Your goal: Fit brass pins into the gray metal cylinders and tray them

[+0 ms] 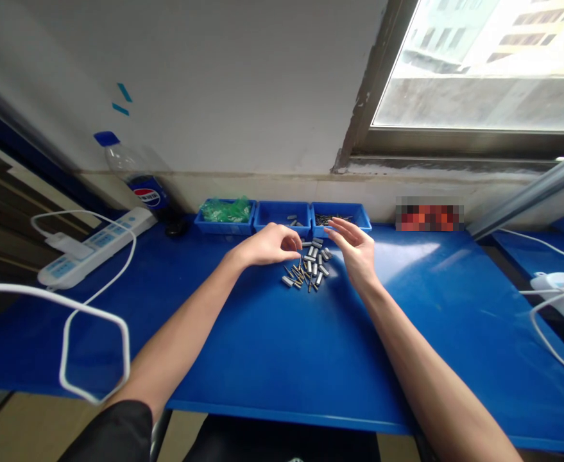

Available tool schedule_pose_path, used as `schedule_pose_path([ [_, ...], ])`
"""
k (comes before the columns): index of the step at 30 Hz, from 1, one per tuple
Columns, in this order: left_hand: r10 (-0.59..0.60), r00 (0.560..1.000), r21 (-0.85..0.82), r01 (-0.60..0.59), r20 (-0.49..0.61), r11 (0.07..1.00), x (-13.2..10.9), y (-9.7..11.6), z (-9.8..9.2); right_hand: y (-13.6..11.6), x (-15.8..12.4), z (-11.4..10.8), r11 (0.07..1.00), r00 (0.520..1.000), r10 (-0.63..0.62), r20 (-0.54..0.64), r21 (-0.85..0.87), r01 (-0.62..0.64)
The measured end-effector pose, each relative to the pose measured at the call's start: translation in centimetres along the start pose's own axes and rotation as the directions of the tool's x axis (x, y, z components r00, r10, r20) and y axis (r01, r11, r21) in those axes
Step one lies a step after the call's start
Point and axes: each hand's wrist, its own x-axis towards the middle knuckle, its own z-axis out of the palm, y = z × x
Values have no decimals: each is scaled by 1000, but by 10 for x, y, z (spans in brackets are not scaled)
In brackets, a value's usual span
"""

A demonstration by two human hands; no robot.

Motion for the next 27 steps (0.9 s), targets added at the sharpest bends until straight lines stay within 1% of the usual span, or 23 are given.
schedule_pose_path([
  [2, 10, 998, 75, -15, 69, 997, -1, 0, 0, 1, -2, -2, 999, 1000, 9, 11, -42, -8],
  [4, -5, 992, 136, -13, 129, 991, -2, -2, 0, 1, -5, -4, 997, 1000, 12, 19, -71, -11],
  [6, -26, 987, 175, -3, 161, 985, -2, -4, 1, -1, -6, -5, 996, 1000, 12, 28, -87, -9],
  [13, -25, 988, 184, -4, 156, 983, 0, -8, 7, -3, -10, -9, 992, 999, 5, 34, -124, -1],
  [19, -9, 990, 200, -19, 140, 980, 0, -4, 10, -3, -14, -9, 992, 1000, 10, 29, -125, -6],
  [22, -33, 991, 213, 5, 129, 977, 0, -2, 10, -3, -14, -11, 991, 1000, 13, 14, -135, -11],
  [27, -51, 986, 201, 18, 158, 979, 0, -1, 7, -2, -14, -14, 991, 1000, 19, 11, -135, -17],
])
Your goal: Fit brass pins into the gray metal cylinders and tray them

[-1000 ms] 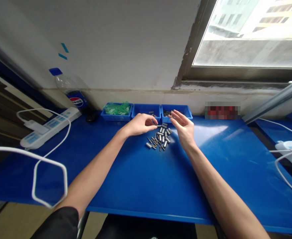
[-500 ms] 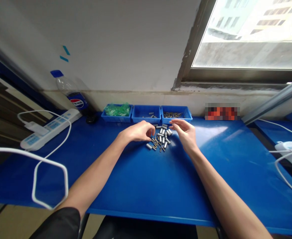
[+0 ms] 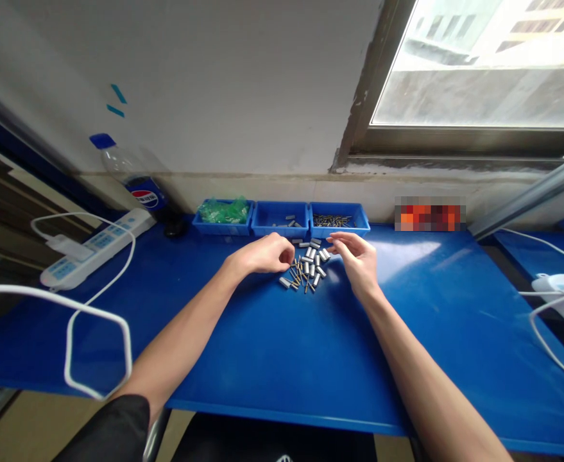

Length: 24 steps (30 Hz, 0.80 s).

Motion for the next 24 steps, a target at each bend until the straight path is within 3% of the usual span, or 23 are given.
schedule_pose_path([
  [9, 4, 999, 12, -3, -34, 1000, -7, 3, -14, 4, -3, 2, 1000, 999, 28, 21, 14, -28],
  [14, 62, 993, -80, -70, -97, 994, -11, 5, -23, 4, -6, 7, 1000, 999, 17, 46, 16, -18],
  [24, 135, 976, -103, -154, -170, 983, -8, 3, -19, -3, -10, 11, 1000, 998, 1, 56, -19, 0],
])
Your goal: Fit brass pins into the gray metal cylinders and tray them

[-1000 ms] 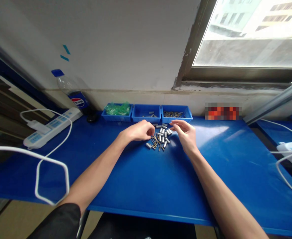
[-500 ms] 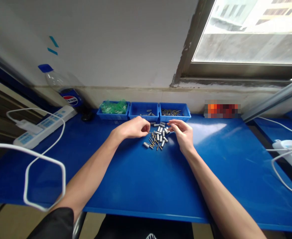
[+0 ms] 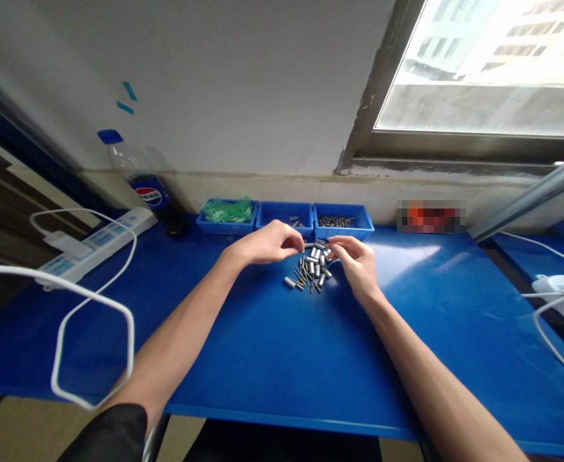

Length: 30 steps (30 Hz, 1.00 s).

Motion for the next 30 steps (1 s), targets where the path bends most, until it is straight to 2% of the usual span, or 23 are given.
schedule_pose_path([
  [8, -6, 999, -108, 1, -42, 994, -1, 4, -1, -1, -1, 2, 1000, 1000, -2, 4, -12, 2],
  [11, -9, 993, -184, -12, -116, 983, 1, 5, 0, -1, -2, 2, 1000, 999, 16, 33, -11, -15],
  [15, -32, 977, -272, -28, -212, 962, 6, 3, 5, -7, -5, 4, 1000, 992, 6, 126, -11, -5],
  [21, -49, 979, -340, -21, -196, 940, 9, -1, 14, -16, -9, 10, 994, 972, 49, 229, 85, -70],
  [30, -12, 984, -322, -47, -178, 945, 11, 3, 24, -11, -6, 12, 993, 985, 78, 154, 81, -91],
])
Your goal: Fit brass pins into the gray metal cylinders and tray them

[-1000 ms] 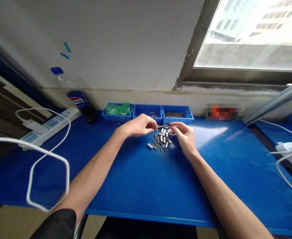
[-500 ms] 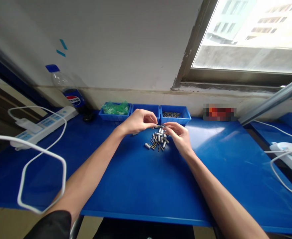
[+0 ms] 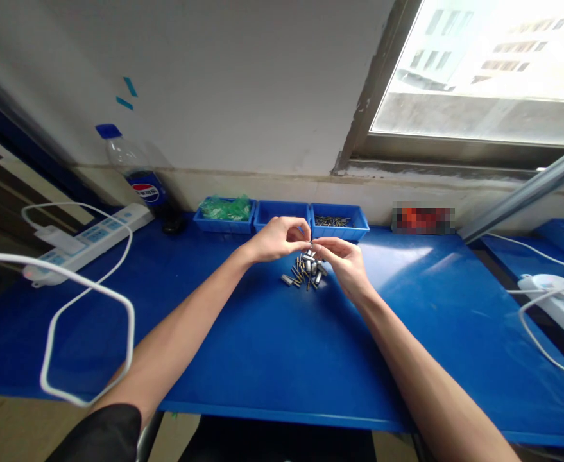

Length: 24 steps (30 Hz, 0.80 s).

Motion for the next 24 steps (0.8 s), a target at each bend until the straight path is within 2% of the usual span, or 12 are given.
schedule_pose_path([
  [3, -13, 1000, 102, 11, 13, 995, -1, -1, -1, 0, 2, -2, 999, 999, -28, -41, -27, 27],
  [6, -78, 996, 240, 69, 31, 968, -3, -3, -7, -1, 7, -6, 994, 981, -102, -163, -51, 94],
  [8, -123, 989, 301, 92, 84, 949, -5, -2, -12, -1, 13, -10, 984, 950, -174, -260, -67, 162],
  [10, -155, 974, 349, 89, 167, 933, -6, -1, -16, 0, 20, -14, 976, 928, -216, -304, -71, 204],
  [14, -187, 947, 406, 68, 262, 911, -7, 0, -16, 7, 26, -23, 981, 939, -192, -285, -79, 177],
  [24, -171, 954, 458, 42, 245, 888, -6, -6, 1, 8, 13, -20, 976, 964, -177, -196, -162, 146],
])
